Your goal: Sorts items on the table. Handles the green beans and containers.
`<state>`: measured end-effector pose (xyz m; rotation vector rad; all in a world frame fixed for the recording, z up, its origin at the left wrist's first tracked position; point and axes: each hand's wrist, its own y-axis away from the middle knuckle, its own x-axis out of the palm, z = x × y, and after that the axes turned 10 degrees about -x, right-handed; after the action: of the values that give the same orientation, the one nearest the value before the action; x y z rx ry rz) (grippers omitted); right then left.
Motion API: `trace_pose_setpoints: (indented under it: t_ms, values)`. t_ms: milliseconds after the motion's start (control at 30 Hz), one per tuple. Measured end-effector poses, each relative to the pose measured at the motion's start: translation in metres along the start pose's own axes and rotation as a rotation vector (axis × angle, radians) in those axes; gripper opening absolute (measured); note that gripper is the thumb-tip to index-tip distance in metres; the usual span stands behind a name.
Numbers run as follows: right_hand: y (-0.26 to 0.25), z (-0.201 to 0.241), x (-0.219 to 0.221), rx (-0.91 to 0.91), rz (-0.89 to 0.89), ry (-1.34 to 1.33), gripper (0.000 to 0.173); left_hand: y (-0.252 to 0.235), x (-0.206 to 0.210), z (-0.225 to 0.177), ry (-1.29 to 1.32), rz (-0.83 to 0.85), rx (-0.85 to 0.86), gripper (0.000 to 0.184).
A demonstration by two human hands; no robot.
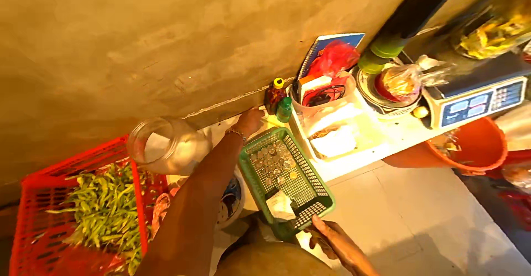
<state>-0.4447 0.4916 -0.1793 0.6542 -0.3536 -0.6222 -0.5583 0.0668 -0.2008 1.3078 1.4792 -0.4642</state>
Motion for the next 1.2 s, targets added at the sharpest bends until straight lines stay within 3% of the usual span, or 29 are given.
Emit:
trace_pose_setpoints:
  t_ms: [100,267,367,533,633,700,833,933,1067,1200]
  values:
    - [-0.012,-0.005,0.011,-0.004,-0.095,-0.195,0.051,-0.01,0.009,0.0,-0.09,0.045,0.006,0.021]
    - [-0.005,-0.005,0.013,-0.03,-0.089,-0.297,0.044,0.005,0.002,-0.009,-0.447,0.225,-0.064,0.035]
    - [-0.006,-0.001,0.011,-0.054,-0.047,-0.269,0.044,0.024,-0.006,-0.002,-0.51,0.236,-0.132,0.043]
    - [-0.031,0.024,0.008,-0.089,-0.03,-0.098,0.044,0.092,-0.041,-0.002,-0.215,0.013,-0.252,0.047]
    - [-0.051,0.05,0.01,-0.127,-0.027,-0.021,0.043,0.157,-0.063,-0.004,-0.082,-0.206,-0.201,0.026]
    - [-0.067,0.068,0.012,-0.117,-0.005,0.012,0.044,0.19,-0.063,0.002,0.005,-0.322,-0.22,0.024]
    - [-0.094,0.082,0.03,-0.124,0.044,-0.034,0.046,0.275,-0.036,0.014,0.215,-0.554,-0.365,0.026]
    - [-0.109,0.079,0.054,-0.116,0.088,-0.149,0.046,0.334,-0.006,0.017,0.354,-0.695,-0.486,0.04]
    - [-0.125,0.072,0.08,-0.085,0.171,-0.19,0.057,0.378,0.03,0.016,0.54,-0.749,-0.588,0.054]
    - [-0.121,0.08,0.066,-0.055,0.339,0.062,0.058,0.39,0.042,0.015,0.775,-0.712,-0.652,0.039]
